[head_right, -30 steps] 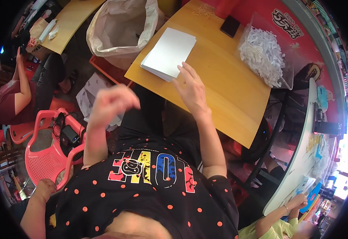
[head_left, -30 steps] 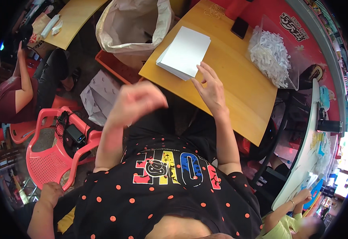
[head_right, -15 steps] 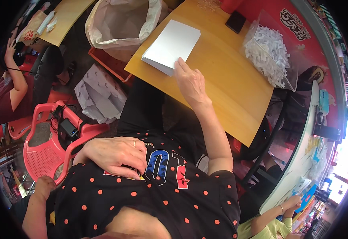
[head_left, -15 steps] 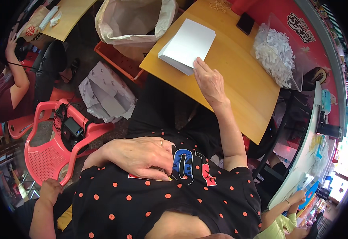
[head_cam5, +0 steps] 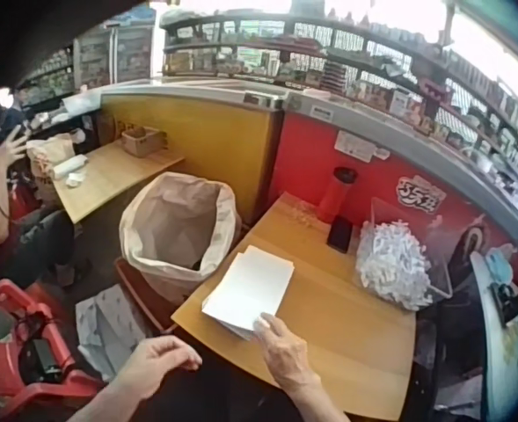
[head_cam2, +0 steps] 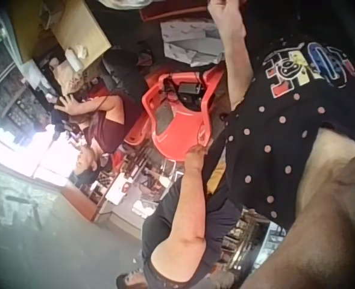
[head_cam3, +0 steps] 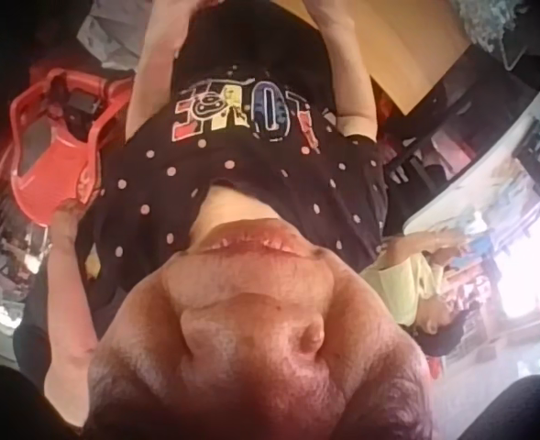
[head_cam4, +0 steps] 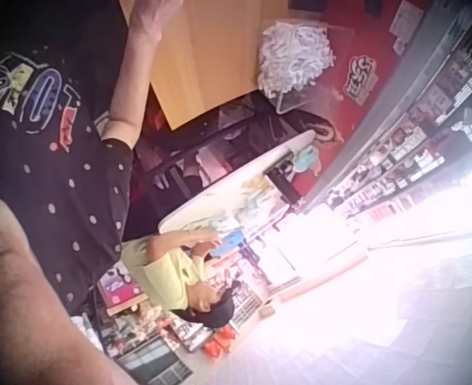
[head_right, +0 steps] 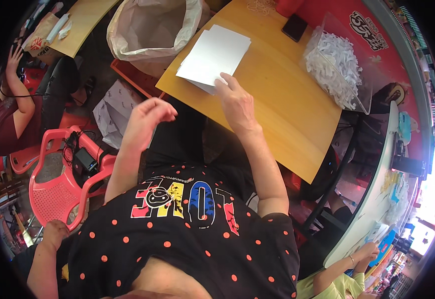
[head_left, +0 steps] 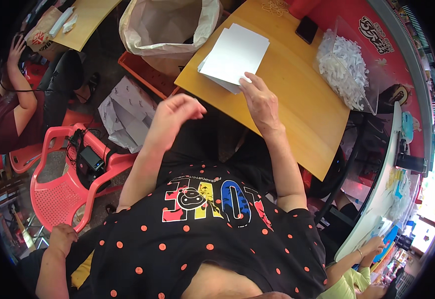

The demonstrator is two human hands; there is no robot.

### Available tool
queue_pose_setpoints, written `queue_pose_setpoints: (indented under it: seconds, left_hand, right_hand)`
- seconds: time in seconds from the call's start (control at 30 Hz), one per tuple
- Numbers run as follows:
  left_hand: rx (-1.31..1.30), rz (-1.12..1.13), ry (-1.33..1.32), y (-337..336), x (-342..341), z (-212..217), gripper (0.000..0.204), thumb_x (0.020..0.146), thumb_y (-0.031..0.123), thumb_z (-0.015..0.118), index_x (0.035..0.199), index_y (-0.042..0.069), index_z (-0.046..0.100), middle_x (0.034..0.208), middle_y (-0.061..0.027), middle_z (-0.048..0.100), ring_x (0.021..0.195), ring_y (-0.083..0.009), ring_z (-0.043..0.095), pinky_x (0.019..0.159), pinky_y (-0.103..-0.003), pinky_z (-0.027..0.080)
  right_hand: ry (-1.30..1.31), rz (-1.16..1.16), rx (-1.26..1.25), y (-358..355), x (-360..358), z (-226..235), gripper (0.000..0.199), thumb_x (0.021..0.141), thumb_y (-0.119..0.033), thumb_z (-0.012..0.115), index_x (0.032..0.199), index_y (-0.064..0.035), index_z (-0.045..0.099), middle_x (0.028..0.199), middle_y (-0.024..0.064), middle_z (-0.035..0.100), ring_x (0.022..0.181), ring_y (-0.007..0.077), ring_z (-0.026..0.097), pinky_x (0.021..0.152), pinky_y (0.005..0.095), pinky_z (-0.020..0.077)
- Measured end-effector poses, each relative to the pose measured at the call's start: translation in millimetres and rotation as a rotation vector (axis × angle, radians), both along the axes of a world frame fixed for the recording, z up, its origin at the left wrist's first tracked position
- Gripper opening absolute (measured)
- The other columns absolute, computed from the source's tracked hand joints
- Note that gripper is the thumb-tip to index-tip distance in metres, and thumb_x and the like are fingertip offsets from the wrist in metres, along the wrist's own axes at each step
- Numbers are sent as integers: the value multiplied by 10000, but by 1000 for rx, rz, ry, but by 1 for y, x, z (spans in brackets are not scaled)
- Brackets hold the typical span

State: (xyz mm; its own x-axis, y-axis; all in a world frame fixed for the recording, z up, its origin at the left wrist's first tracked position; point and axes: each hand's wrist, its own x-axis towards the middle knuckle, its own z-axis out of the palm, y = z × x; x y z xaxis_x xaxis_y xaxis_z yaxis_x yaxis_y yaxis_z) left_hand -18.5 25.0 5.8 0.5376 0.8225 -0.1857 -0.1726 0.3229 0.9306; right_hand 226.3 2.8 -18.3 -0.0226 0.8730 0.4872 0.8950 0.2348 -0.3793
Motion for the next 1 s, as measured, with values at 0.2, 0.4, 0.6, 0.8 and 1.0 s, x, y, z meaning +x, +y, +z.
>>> queue_pose_setpoints:
  seconds: [0.2, 0.4, 0.6, 0.8, 1.0]
  left_hand:
    - [-552, 4, -476, 27, 12, -17, 659, 919, 544, 450, 1228, -36, 504, 1167, -144, 605, 1044, -248, 608, 896, -410, 492]
    - [-340, 92, -393, 32, 22, -24, 336, 855, -17, 542, 1190, -26, 527, 1105, -156, 624, 968, -232, 639, 806, -344, 549]
    - [407, -51, -114, 11, 25, -2, 280, 746, -68, 591, 983, 24, 710, 1205, -163, 605, 1062, -224, 606, 894, -290, 487]
    - [1040, -129, 193, 2, 24, 30, 326, 724, -90, 614, 1005, 46, 705, 1229, -170, 584, 1130, -292, 575, 952, -331, 460]
    - [1091, -56, 265, -4, 26, 32, 332, 724, -114, 572, 986, 44, 699, 1275, -167, 551, 1202, -310, 523, 965, -338, 442]
  right_hand:
    - [88, 261, 276, -31, -8, 47, 276, 719, 73, 617, 981, -3, 655, 1009, 177, 642, 869, 304, 654, 742, 350, 548]
    - [476, 223, -105, -76, -19, 66, 174, 753, 79, 667, 906, -2, 686, 850, 118, 679, 773, 209, 662, 640, 279, 538]
    - [976, 107, -237, -74, -6, 58, 70, 785, -29, 689, 851, -7, 693, 912, 73, 664, 863, 142, 609, 782, 264, 464]
    - [1227, 73, -266, -61, -5, 31, 73, 834, -40, 663, 866, 25, 665, 1113, 111, 593, 1000, 143, 554, 827, 245, 442]
    - [1403, 83, -291, -62, -9, 22, 106, 843, -49, 655, 902, 35, 681, 906, 54, 666, 840, 109, 613, 780, 230, 472]
